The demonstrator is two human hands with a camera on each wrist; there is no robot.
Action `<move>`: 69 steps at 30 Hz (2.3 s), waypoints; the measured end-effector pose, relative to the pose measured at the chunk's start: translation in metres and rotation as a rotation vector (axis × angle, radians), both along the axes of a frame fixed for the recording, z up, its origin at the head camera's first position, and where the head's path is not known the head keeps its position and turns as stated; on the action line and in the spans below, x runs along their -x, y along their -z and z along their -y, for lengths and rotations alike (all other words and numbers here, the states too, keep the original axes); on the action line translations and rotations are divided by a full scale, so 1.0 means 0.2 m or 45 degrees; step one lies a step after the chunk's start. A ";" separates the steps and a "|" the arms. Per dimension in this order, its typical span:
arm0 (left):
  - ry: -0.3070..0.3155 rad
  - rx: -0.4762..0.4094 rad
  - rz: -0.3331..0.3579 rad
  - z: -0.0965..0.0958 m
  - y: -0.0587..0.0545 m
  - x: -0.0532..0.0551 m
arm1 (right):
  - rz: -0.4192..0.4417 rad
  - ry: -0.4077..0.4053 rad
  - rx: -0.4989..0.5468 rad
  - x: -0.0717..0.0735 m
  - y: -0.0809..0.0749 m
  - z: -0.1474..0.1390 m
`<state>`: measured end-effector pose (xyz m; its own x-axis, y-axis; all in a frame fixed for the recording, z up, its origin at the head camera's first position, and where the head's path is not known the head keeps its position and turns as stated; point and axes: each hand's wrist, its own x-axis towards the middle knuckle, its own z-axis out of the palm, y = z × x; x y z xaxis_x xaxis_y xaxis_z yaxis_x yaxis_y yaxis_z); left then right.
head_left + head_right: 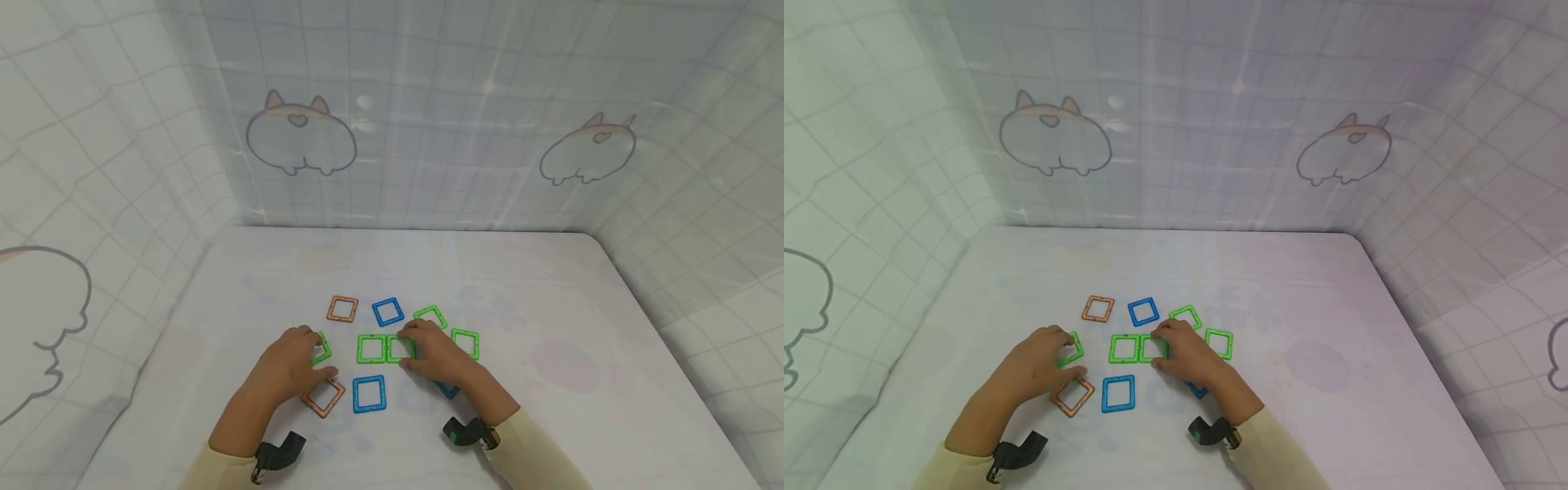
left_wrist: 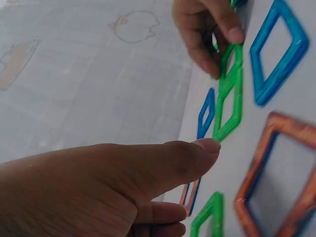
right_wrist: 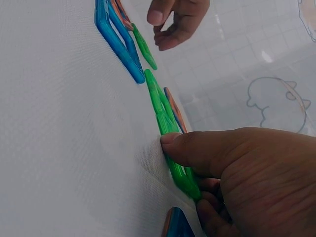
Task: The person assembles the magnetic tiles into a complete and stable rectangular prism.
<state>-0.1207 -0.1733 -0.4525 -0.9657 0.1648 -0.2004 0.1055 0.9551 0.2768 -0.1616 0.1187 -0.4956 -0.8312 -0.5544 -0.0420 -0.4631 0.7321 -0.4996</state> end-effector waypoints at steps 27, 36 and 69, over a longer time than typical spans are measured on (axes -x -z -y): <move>0.094 0.020 -0.078 -0.17 0.04 -0.21 | 0.008 0.035 -0.005 -0.01 -0.01 0.01; 0.267 0.015 -0.093 -0.27 0.02 -0.22 | -0.012 0.040 -0.020 -0.01 0.00 0.02; 0.601 0.298 0.033 -0.44 0.01 -0.15 | 0.012 0.045 -0.017 -0.02 0.00 0.02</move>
